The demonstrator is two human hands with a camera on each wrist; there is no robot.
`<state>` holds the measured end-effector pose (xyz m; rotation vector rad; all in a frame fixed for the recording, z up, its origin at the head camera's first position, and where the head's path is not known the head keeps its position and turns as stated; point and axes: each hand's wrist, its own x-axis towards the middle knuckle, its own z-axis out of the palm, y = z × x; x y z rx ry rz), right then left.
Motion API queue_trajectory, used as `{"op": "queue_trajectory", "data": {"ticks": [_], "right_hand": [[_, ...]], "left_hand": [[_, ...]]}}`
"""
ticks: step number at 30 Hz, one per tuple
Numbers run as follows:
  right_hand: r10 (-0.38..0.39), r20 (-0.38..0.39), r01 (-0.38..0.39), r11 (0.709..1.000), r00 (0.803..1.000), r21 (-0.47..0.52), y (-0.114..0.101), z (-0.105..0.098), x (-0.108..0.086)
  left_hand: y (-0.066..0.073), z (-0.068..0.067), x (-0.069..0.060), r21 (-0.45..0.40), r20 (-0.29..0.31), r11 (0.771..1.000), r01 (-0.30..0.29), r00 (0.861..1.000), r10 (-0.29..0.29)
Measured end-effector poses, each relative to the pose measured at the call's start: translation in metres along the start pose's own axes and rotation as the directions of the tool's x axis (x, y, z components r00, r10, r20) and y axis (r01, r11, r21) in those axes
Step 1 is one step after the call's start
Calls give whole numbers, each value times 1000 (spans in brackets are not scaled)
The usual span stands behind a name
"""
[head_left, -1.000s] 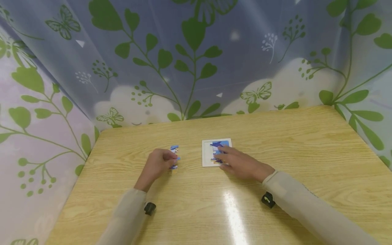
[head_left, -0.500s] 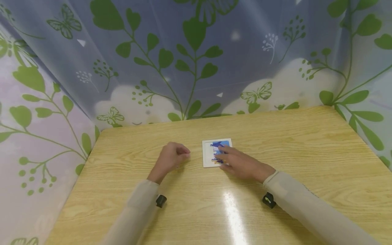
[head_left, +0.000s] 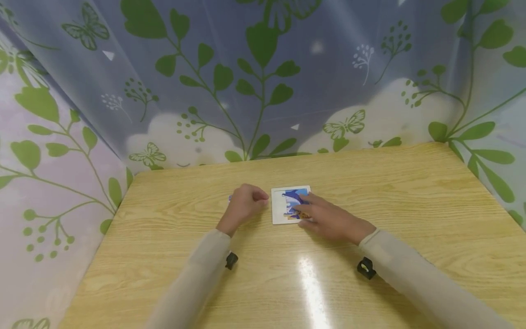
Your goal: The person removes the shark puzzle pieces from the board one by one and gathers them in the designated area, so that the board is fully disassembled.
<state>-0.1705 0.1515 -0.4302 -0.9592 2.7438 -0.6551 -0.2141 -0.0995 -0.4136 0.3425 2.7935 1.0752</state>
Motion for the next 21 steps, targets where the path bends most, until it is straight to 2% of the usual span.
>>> {"op": "queue_trajectory", "data": {"ticks": [9, 17, 21], "right_hand": [[-3, -2, 3, 1000, 1000, -22, 2, 2, 1], [-11, -5, 11, 1000, 1000, -18, 1, 2, 1], [-9, 1, 9, 1000, 1000, -12, 0, 1, 0]], "left_hand": [[9, 19, 16, -1, -4, 999, -39, 999, 39], [15, 31, 22, -5, 8, 1000, -26, 1000, 26], [20, 34, 24, -5, 8, 1000, 5, 1000, -5]]}}
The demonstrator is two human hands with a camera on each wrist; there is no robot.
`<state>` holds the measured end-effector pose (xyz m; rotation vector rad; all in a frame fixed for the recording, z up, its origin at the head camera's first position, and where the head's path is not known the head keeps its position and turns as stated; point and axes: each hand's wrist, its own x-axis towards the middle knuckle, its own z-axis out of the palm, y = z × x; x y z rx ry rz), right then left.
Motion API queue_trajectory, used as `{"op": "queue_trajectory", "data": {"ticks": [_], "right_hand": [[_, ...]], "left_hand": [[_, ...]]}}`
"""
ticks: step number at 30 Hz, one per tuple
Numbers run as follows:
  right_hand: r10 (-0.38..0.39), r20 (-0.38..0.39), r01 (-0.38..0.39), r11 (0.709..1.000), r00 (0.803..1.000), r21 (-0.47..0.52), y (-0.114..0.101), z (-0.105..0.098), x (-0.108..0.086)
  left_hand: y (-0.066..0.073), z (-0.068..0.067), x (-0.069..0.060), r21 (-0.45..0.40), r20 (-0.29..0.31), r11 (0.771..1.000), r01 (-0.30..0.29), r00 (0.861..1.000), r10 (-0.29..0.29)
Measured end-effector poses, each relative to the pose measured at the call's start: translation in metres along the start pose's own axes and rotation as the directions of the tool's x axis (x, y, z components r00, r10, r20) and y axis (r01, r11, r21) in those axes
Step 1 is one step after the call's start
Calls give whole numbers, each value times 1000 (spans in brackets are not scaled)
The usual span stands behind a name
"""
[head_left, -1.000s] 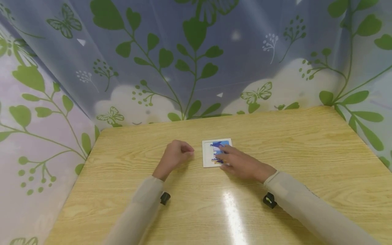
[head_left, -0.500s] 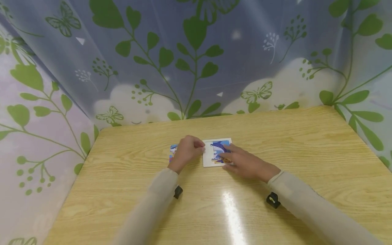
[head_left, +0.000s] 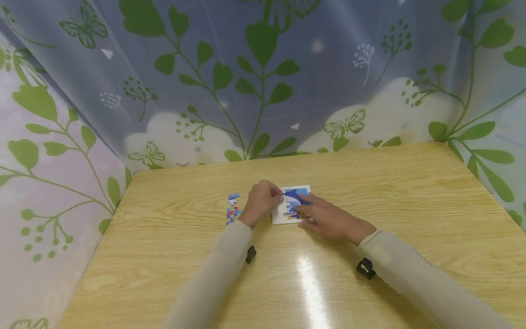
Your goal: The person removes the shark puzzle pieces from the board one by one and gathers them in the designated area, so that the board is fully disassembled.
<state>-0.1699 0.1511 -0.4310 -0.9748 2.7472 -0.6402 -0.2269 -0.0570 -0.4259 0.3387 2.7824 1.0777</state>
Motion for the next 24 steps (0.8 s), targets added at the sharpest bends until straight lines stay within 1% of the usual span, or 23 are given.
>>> {"op": "queue_trajectory", "data": {"ticks": [6, 13, 24], "right_hand": [[-8, -1, 8, 1000, 1000, -3, -1, -1, -1], [-9, 4, 9, 1000, 1000, -4, 0, 0, -1], [1, 8, -1, 1000, 1000, 8, 0, -1, -2]], "left_hand": [[3, 2, 3, 12, -10, 999, 45, 999, -45], [4, 4, 4, -33, -17, 994, 101, 995, -101], [6, 4, 1, -42, -94, 993, 108, 989, -111]]}}
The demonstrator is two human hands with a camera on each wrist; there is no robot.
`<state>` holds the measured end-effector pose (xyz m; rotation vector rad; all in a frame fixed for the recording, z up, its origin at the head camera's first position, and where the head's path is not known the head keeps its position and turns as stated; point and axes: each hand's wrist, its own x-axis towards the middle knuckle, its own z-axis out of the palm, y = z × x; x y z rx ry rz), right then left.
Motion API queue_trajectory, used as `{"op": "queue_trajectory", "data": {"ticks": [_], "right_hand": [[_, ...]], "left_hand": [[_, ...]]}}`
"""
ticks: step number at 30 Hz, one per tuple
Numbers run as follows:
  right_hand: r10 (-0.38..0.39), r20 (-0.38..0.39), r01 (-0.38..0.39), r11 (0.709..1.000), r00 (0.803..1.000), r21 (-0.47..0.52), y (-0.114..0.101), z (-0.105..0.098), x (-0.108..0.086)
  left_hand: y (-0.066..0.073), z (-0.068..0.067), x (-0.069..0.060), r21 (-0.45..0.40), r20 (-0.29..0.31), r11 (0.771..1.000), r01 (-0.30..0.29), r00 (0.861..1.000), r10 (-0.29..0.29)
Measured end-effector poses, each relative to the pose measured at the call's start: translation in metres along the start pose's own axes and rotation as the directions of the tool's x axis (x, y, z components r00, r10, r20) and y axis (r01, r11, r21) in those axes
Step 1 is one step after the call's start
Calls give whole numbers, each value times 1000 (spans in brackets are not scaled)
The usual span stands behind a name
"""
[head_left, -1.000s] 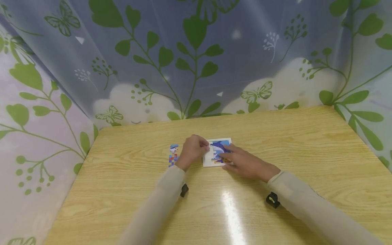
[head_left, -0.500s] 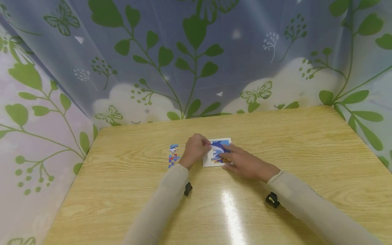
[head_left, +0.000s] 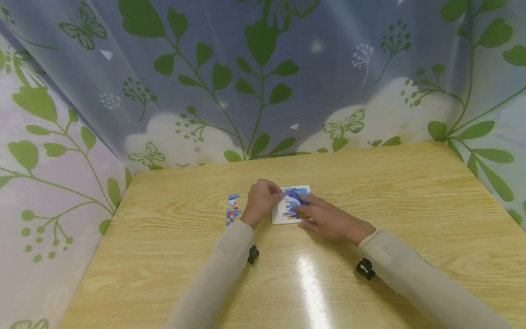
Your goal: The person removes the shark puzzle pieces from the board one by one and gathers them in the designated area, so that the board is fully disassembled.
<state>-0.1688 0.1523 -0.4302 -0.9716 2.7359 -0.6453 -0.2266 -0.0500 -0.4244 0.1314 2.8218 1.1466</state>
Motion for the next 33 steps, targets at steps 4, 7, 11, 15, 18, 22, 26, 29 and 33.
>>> {"op": "queue_trajectory", "data": {"ticks": [4, 7, 11, 15, 18, 22, 26, 29, 33], "right_hand": [[3, 1, -3, 1000, 1000, 1, 0, 1, 0], [3, 1, -3, 1000, 1000, 1, 0, 1, 0], [6, 1, -6, 1000, 1000, 7, 0, 1, 0], [13, 4, -13, 1000, 1000, 11, 0, 1, 0], [14, 4, -14, 1000, 1000, 8, 1, 1, 0], [9, 2, -9, 1000, 1000, 0, 1, 1, 0], [7, 2, -7, 1000, 1000, -2, 2, 2, 0], [4, 0, -4, 1000, 1000, -3, 3, 2, -1], [-1, -3, 1, 1000, 1000, 0, 3, 2, -1]], "left_hand": [[1, -1, -1, -24, -10, 1000, 13, 1000, -13], [0, 0, -1, -42, -19, 999, 21, 1000, -22], [-1, 1, 1, -61, -34, 998, 21, 999, -23], [-2, 1, 1, -85, -38, 996, 15, 999, -18], [-2, 0, 1, -103, -43, 995, 8, 999, -13], [-4, -4, 0, -118, -47, 993, 5, 999, -11], [-9, -9, -2, -135, -42, 991, 12, 999, -17], [-16, -14, -3, -157, -41, 988, 7, 999, -14], [-23, -21, -3, -181, -36, 983, 18, 999, -25]]}}
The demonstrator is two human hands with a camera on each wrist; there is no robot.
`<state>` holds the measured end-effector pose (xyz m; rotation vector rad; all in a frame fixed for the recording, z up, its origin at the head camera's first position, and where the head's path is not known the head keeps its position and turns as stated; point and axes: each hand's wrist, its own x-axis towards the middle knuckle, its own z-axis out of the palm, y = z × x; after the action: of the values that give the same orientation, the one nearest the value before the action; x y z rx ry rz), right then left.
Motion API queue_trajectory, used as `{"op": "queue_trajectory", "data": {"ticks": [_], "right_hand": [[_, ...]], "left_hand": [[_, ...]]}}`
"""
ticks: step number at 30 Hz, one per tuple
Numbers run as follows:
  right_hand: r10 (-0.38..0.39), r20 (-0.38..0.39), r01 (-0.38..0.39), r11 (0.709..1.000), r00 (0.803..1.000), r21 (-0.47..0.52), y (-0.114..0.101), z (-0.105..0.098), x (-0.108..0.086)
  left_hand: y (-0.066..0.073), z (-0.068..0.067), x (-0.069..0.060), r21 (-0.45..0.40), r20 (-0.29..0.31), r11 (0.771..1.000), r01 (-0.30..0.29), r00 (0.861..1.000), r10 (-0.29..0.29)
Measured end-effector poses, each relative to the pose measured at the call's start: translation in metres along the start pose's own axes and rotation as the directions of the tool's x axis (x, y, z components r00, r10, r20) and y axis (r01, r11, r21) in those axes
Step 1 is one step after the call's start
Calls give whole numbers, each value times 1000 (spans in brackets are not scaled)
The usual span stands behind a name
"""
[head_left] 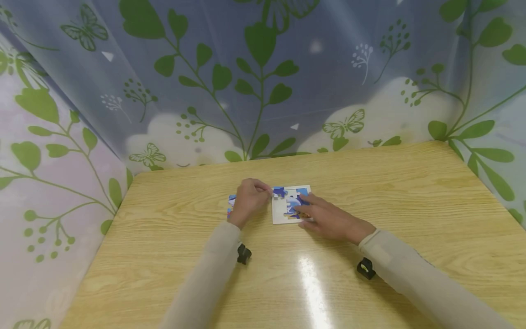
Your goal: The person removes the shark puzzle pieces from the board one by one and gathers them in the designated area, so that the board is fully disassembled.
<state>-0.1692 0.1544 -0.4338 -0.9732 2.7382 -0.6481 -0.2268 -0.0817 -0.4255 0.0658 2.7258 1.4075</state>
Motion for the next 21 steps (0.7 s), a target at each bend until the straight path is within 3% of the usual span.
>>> {"op": "queue_trajectory", "data": {"ticks": [9, 21], "right_hand": [[-12, -9, 12, 1000, 1000, 1, -1, 0, 0], [-7, -6, 7, 1000, 1000, 8, -1, 0, -1]], "left_hand": [[-8, -20, -3, 34, -34, 999, 40, 999, -38], [-24, -47, -8, -25, -22, 997, 67, 997, -68]]}}
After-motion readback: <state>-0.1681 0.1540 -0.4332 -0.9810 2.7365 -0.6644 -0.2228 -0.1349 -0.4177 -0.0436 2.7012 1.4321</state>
